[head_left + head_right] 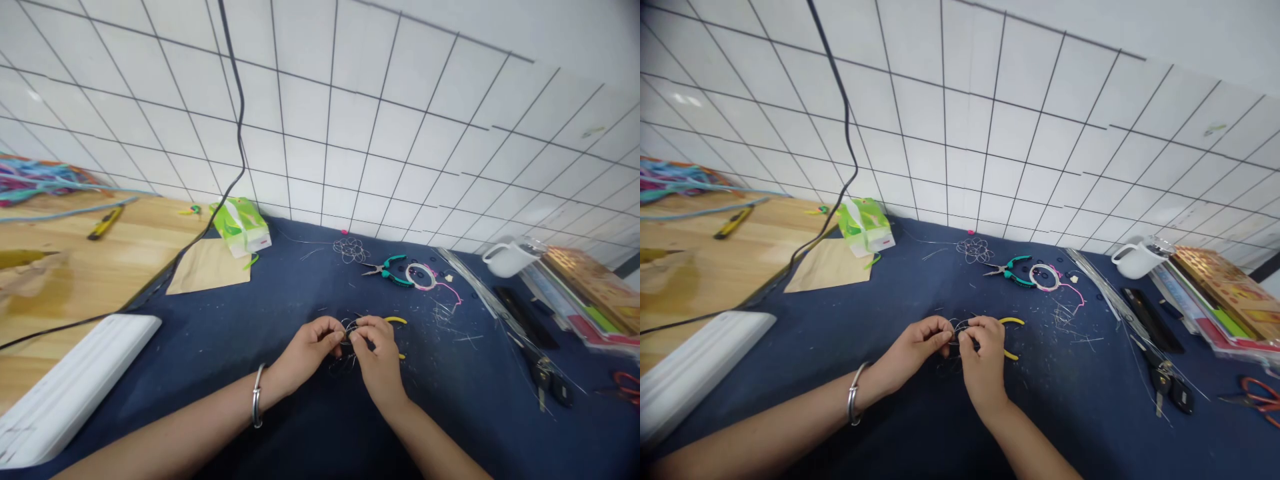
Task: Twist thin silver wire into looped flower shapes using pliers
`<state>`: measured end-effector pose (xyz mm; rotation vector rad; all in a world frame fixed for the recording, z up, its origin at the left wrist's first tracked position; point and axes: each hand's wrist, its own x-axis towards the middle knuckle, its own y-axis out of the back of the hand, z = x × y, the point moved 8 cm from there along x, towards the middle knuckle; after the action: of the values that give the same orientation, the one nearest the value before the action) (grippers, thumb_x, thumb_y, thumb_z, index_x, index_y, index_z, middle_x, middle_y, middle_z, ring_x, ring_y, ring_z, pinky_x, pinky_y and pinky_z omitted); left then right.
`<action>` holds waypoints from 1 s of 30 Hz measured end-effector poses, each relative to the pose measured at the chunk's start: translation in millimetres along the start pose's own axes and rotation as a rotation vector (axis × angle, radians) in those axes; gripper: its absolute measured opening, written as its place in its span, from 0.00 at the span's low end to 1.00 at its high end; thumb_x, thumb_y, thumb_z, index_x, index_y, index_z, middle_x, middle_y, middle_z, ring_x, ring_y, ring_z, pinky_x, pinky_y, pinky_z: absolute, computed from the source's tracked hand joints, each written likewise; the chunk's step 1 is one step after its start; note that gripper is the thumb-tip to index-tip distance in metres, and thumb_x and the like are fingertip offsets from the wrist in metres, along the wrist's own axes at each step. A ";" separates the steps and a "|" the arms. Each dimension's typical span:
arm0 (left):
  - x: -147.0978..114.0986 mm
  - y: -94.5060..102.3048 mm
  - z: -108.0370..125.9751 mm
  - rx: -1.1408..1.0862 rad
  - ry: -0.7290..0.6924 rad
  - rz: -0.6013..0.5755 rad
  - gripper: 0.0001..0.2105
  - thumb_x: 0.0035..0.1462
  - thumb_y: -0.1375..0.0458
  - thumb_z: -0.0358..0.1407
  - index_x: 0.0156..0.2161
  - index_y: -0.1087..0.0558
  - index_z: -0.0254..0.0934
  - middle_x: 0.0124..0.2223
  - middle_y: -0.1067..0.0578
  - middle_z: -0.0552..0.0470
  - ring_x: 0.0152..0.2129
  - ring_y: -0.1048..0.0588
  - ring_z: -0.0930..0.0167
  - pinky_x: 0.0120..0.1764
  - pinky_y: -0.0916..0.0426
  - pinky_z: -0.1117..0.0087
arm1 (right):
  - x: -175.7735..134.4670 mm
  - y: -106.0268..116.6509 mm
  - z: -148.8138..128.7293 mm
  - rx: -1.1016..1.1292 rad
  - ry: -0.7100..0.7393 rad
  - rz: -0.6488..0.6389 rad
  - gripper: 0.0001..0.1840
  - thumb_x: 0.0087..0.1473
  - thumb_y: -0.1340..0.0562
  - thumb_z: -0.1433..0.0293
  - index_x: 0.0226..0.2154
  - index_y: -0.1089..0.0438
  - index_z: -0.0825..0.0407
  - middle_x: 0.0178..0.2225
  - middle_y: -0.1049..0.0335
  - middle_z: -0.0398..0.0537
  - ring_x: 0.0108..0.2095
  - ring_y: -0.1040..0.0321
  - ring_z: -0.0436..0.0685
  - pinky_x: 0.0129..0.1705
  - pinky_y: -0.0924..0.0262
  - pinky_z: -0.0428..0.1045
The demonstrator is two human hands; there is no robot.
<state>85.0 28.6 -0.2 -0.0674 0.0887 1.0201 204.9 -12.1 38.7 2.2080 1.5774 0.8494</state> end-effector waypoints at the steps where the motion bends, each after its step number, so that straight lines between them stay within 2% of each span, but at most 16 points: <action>1: 0.2 -0.9 0.3 -0.012 0.001 -0.012 0.07 0.56 0.49 0.37 0.32 0.32 0.35 0.24 0.32 0.56 0.23 0.33 0.74 0.30 0.39 0.73 | -0.6 0.0 0.2 0.008 -0.009 -0.004 0.09 0.52 0.44 0.72 0.24 0.30 0.50 0.37 0.34 0.47 0.44 0.41 0.57 0.48 0.47 0.54; 11: 0.5 -1.5 2.5 -0.120 -0.013 -0.037 0.05 0.54 0.47 0.33 0.34 0.31 0.34 0.28 0.32 0.55 0.23 0.32 0.76 0.29 0.38 0.74 | -2.8 -3.0 -1.4 -0.004 -0.015 -0.026 0.08 0.53 0.44 0.71 0.25 0.30 0.50 0.38 0.35 0.47 0.44 0.41 0.56 0.48 0.46 0.54; 17: -0.3 -1.0 1.2 -0.138 0.018 -0.043 0.05 0.55 0.49 0.33 0.33 0.32 0.33 0.26 0.33 0.56 0.21 0.33 0.76 0.28 0.38 0.74 | -3.9 -1.3 -11.9 -0.205 0.137 0.024 0.07 0.51 0.42 0.71 0.26 0.29 0.50 0.38 0.35 0.47 0.48 0.45 0.59 0.52 0.49 0.58; 24: 0.6 -3.8 -1.4 -0.223 0.016 -0.064 0.05 0.55 0.48 0.33 0.34 0.32 0.34 0.28 0.33 0.55 0.21 0.34 0.77 0.28 0.39 0.74 | -8.7 2.3 -28.7 -0.470 0.291 0.054 0.08 0.52 0.43 0.71 0.30 0.28 0.51 0.44 0.36 0.50 0.53 0.49 0.63 0.54 0.53 0.61; 30: 0.9 -6.3 -7.3 -0.305 0.052 -0.086 0.05 0.55 0.47 0.33 0.33 0.31 0.33 0.28 0.33 0.55 0.20 0.34 0.78 0.27 0.41 0.75 | -9.9 0.2 -30.5 -0.479 0.324 0.046 0.08 0.53 0.45 0.73 0.29 0.30 0.52 0.43 0.35 0.51 0.53 0.48 0.62 0.54 0.52 0.61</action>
<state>90.5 25.4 -7.5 -0.3731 -0.0232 0.9400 184.0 -24.3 59.8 1.8325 1.2729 1.4828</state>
